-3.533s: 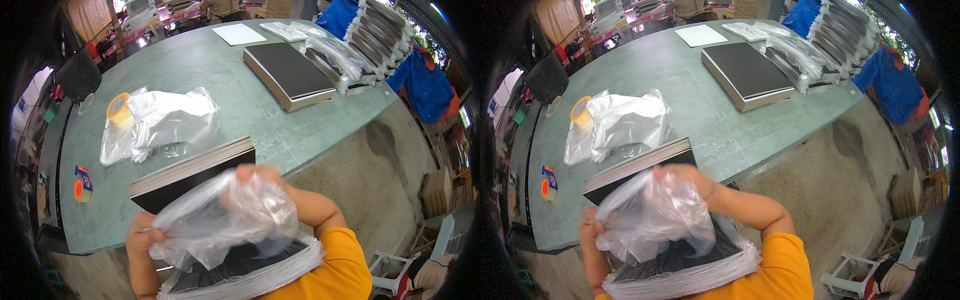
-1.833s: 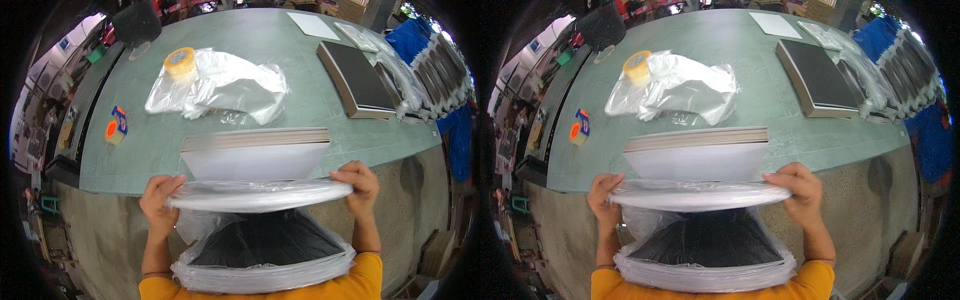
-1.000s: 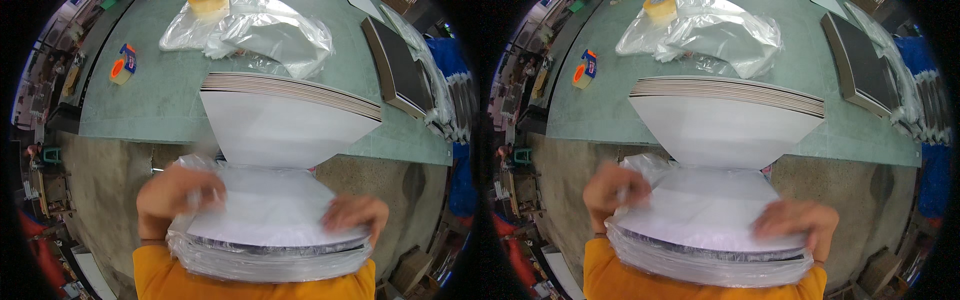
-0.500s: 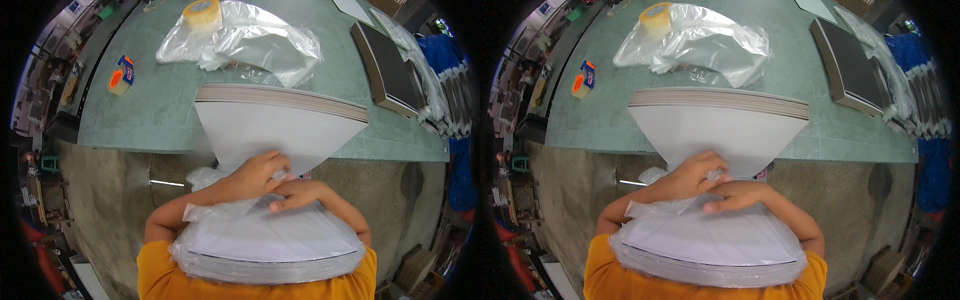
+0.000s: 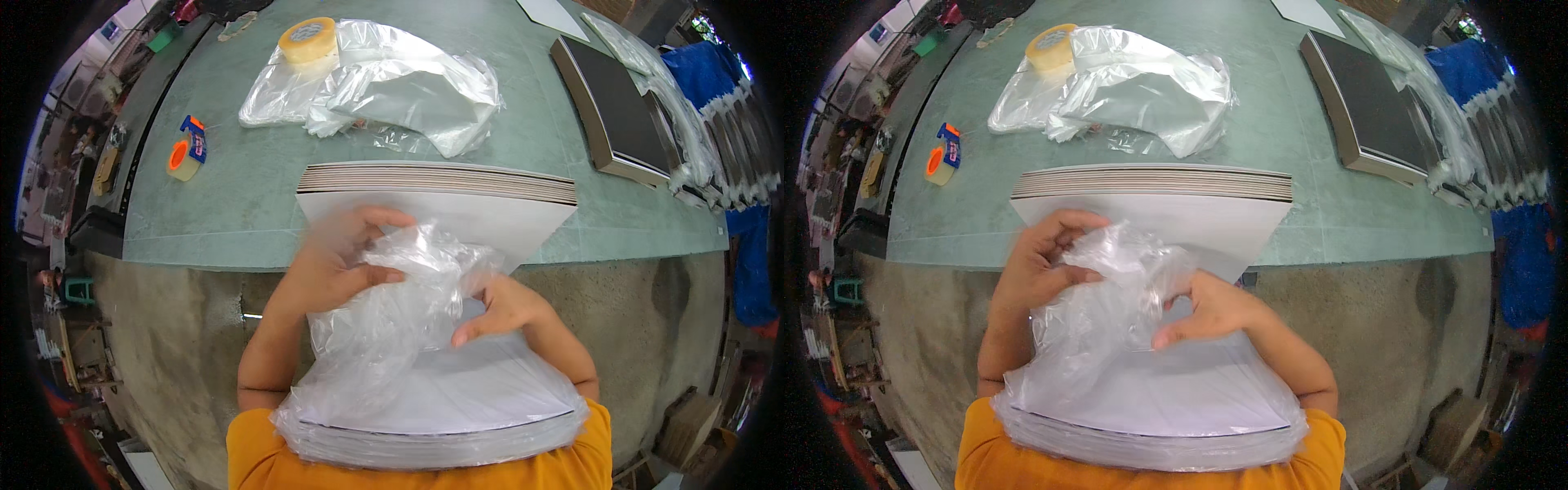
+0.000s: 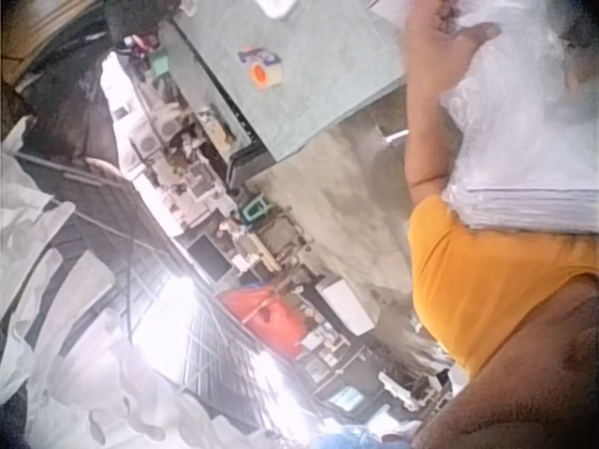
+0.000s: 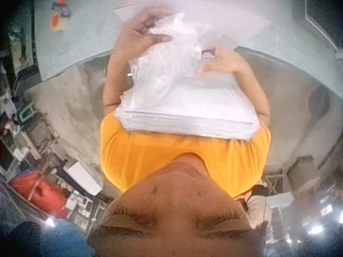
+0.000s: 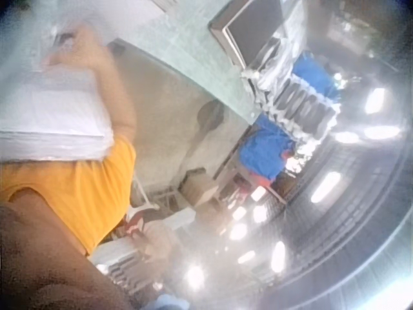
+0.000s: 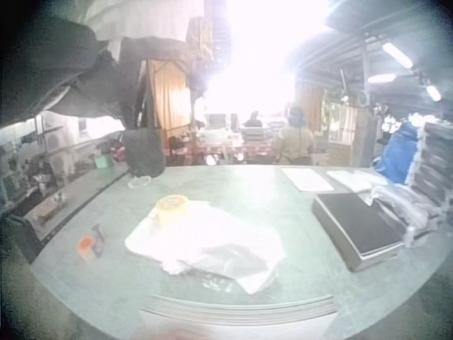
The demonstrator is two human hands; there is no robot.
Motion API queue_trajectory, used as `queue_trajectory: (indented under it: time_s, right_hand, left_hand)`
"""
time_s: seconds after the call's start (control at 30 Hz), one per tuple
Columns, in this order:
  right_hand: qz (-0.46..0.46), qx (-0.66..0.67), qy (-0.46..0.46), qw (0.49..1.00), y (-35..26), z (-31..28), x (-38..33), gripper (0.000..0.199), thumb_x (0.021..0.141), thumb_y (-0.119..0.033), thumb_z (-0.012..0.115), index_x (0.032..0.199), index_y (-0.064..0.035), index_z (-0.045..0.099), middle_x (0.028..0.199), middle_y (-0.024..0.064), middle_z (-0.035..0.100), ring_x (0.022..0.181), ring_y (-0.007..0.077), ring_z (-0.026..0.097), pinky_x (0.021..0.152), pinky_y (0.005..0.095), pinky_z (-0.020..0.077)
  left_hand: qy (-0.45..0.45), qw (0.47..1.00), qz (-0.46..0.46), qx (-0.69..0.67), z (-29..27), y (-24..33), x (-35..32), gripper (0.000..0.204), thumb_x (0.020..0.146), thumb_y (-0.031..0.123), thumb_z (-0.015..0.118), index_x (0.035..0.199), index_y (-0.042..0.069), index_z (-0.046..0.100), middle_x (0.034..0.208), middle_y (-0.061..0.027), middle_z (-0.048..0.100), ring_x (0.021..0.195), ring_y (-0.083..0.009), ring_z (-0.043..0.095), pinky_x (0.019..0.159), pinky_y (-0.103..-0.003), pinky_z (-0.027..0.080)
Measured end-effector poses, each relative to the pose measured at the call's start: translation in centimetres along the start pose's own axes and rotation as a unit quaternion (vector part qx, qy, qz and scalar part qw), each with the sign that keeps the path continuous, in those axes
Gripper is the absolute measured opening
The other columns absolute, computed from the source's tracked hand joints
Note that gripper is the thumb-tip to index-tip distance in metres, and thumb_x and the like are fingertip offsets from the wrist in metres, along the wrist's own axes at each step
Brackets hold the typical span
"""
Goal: The person wraps individual stacks of paper in clear plastic sheets by hand, folding the plastic around each stack and tucking the edges beneath the paper.
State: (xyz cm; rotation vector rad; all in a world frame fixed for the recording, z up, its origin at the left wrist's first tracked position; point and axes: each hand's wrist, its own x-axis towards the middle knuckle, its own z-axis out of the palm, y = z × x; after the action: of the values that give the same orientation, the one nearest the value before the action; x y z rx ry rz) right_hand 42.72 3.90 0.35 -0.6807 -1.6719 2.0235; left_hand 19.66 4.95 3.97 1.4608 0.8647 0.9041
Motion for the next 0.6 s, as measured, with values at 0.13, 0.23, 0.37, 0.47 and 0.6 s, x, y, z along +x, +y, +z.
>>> queue_trajectory:
  time_s: [0.13,0.23,0.37,0.47,0.6]
  right_hand:
    - [0.041,0.113,0.096,0.988,-1.1,-0.9,-0.7,0.034,0.067,-0.012,0.072,0.095,0.0005,0.057,0.09,0.0034,0.059,0.083,0.0099,0.053,0.073,0.0267,0.0424]
    - [0.011,0.105,-0.063,0.992,-1.0,-3.6,-2.7,0.033,0.067,-0.012,0.072,0.094,0.0005,0.057,0.089,0.0024,0.059,0.082,0.0094,0.053,0.07,0.0255,0.042]
    - [-0.051,-0.138,0.004,0.989,-1.5,-3.3,-2.3,0.029,0.066,-0.013,0.073,0.087,-0.0006,0.057,0.086,0.0017,0.058,0.078,0.0075,0.052,0.067,0.0216,0.0406]
    - [-0.091,-0.001,0.136,0.987,-1.6,-1.4,-1.8,0.026,0.067,-0.016,0.072,0.083,-0.002,0.056,0.084,0.0022,0.057,0.076,0.0085,0.052,0.066,0.0213,0.0401]
    - [-0.152,0.157,0.25,0.943,-1.7,-2.2,-2.8,0.024,0.072,-0.016,0.065,0.088,-0.0023,0.053,0.088,0.0054,0.056,0.08,0.0123,0.053,0.069,0.0243,0.0424]
  left_hand:
    - [-0.021,0.998,-0.025,0.052,-0.1,-0.4,-0.3,0.044,0.066,-0.001,0.068,0.106,0.002,0.051,0.102,-0.0044,0.053,0.094,-0.0135,0.049,0.081,-0.026,0.039]
    - [0.021,0.998,-0.034,0.051,-1.5,-0.9,-0.8,0.041,0.066,-0.001,0.068,0.105,0.002,0.053,0.102,-0.0048,0.053,0.094,-0.0141,0.049,0.082,-0.026,0.039]
    - [0.042,0.999,-0.023,0.01,-1.2,-0.6,-0.8,0.04,0.066,0.0,0.067,0.104,0.002,0.054,0.102,-0.0056,0.054,0.094,-0.0147,0.049,0.083,-0.026,0.038]
    - [0.065,0.997,0.01,0.031,0.1,-1.0,-0.3,0.039,0.06,-0.007,0.064,0.098,-0.001,0.054,0.091,-0.0039,0.057,0.085,-0.0108,0.052,0.074,-0.023,0.042]
    - [0.069,0.989,-0.13,0.029,-2.6,-1.2,-2.2,0.035,0.069,0.003,0.065,0.102,0.0,0.054,0.102,-0.0054,0.053,0.086,-0.0125,0.051,0.071,-0.025,0.043]
